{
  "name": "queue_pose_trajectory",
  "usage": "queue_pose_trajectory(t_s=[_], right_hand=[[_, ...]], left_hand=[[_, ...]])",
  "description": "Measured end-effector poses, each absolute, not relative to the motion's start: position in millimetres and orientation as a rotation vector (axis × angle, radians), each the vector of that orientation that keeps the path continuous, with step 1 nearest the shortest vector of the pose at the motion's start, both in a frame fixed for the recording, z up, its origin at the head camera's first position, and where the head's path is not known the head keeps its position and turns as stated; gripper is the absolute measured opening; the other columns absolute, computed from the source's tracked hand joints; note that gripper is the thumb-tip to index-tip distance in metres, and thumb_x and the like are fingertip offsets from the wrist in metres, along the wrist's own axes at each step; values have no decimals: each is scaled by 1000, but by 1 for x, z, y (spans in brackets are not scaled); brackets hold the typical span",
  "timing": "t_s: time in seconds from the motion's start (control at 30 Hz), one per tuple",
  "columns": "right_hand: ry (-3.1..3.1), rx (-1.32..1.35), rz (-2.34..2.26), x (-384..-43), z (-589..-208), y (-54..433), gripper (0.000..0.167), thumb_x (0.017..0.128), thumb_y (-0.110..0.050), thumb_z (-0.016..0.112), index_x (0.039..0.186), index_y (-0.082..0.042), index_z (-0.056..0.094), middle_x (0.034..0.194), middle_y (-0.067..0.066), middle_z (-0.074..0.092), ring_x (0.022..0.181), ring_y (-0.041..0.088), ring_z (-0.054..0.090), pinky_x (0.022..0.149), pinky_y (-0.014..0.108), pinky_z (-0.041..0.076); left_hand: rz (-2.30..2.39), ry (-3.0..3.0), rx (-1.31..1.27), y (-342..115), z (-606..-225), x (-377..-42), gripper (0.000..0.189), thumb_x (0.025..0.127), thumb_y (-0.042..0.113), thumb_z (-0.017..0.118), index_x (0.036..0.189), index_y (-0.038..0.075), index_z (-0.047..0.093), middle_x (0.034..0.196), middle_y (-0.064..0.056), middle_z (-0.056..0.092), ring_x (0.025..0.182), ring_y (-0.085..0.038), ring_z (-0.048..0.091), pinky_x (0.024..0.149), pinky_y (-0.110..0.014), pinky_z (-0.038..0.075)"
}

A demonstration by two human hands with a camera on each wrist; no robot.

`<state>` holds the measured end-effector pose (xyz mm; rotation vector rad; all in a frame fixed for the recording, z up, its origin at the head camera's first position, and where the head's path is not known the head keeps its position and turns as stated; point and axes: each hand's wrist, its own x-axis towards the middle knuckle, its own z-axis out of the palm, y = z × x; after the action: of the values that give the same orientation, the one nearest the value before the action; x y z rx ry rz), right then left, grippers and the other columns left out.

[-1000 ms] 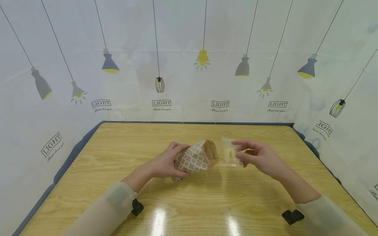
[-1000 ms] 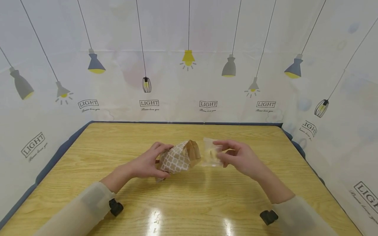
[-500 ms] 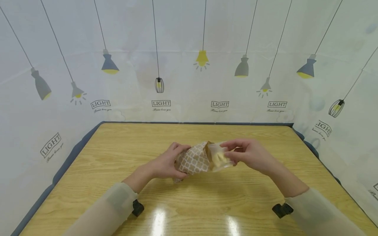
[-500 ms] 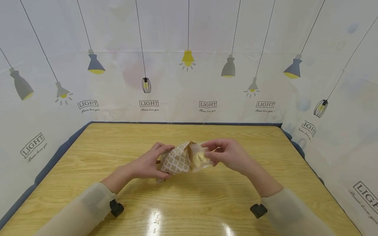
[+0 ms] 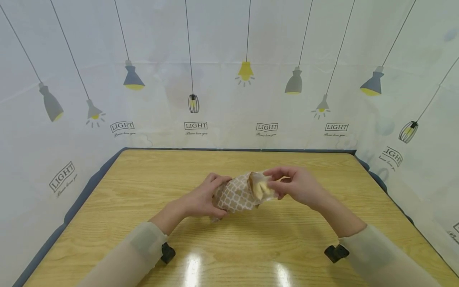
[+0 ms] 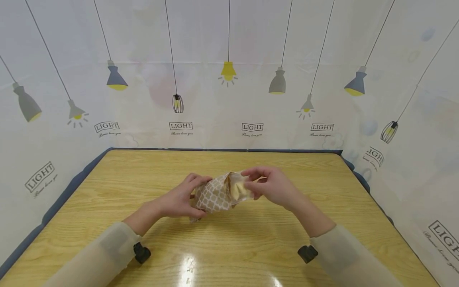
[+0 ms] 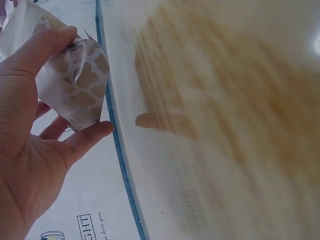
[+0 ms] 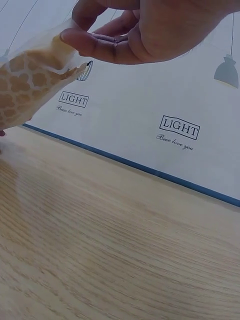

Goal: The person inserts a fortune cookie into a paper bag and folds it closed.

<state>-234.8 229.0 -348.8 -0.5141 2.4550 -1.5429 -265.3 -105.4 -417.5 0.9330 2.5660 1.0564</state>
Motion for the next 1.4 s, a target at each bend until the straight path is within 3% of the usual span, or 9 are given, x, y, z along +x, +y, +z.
queue_pose_trajectory(t_s=[0.53, 0.9, 1.17, 1.4], right_hand=[[2577, -560, -1446, -235, -349, 233, 34, 104, -16, 77, 136, -6, 74, 123, 20, 72, 76, 16, 71, 71, 32, 64], [2614, -664, -1461, -234, -363, 218, 30, 102, -14, 79, 131, -6, 76, 118, 17, 76, 77, 20, 71, 67, 31, 63], [2601, -620, -1508, -233, -363, 222, 45, 105, -17, 76, 148, -9, 66, 124, 19, 71, 84, 23, 75, 72, 35, 66], [2630, -610, -1491, -235, -363, 233, 44, 106, -19, 75, 149, -15, 67, 115, 14, 76, 82, 18, 73, 63, 33, 61]], left_hand=[[1058, 2566, 925, -106, -416, -264, 104, 84, 23, 96, 170, 22, 37, 150, -12, 40, 133, -29, 49, 116, -56, 50], [1066, 2574, 919, -103, -419, -264, 106, 84, 26, 96, 171, 23, 36, 151, -11, 41, 133, -28, 51, 115, -56, 51], [1093, 2565, 902, -106, -418, -262, 105, 84, 23, 96, 170, 21, 36, 152, -13, 41, 136, -29, 51, 117, -57, 51], [1108, 2574, 888, -108, -415, -261, 104, 84, 21, 96, 170, 21, 37, 151, -12, 41, 136, -30, 51, 119, -58, 49]])
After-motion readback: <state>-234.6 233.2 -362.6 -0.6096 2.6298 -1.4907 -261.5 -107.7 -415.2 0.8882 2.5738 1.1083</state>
